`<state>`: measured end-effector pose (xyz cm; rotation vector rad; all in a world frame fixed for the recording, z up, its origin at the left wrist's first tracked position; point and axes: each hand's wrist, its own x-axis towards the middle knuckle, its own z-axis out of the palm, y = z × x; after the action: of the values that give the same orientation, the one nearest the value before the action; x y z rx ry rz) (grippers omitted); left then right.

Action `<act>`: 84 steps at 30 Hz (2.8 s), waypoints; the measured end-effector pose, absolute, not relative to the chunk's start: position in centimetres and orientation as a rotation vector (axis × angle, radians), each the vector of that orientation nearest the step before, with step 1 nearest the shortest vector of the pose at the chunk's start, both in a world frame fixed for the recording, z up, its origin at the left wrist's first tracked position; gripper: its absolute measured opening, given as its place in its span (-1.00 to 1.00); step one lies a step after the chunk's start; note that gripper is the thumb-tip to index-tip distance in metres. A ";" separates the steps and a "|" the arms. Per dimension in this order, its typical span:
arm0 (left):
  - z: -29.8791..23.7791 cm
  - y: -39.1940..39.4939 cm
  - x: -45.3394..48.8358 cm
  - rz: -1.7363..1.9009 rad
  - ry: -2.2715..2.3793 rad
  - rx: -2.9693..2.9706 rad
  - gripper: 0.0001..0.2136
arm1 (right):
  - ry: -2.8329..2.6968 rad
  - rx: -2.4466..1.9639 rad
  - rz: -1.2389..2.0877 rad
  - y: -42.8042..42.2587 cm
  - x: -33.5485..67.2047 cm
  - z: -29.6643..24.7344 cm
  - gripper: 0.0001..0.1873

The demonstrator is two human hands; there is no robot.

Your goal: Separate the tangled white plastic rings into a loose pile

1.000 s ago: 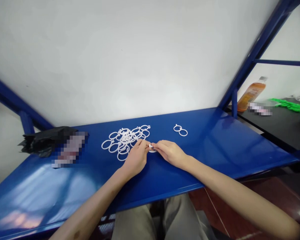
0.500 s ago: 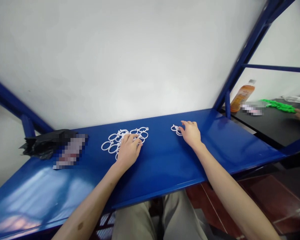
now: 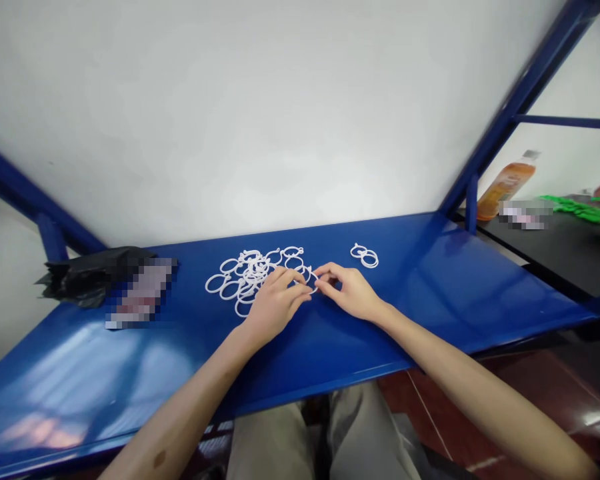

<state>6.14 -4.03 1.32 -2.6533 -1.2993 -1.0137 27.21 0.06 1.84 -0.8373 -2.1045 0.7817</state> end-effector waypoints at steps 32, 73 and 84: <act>0.3 -3.0 5.1 -0.646 -1.563 -2.527 -0.70 | -2.172 -1.045 -0.028 4.0 30.0 0.6 -0.73; 0.3 -3.9 6.6 -1.287 -1.564 -2.617 -0.79 | -2.051 -0.742 0.932 -0.5 26.9 1.8 -0.81; 0.9 -4.2 7.0 -1.310 -1.473 -2.512 -0.78 | -1.973 -0.777 0.916 -0.6 26.7 2.2 -0.82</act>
<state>6.96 -4.17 0.88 -2.5117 -1.4729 -1.3101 26.71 -0.57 2.22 -0.7767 -1.9730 0.9157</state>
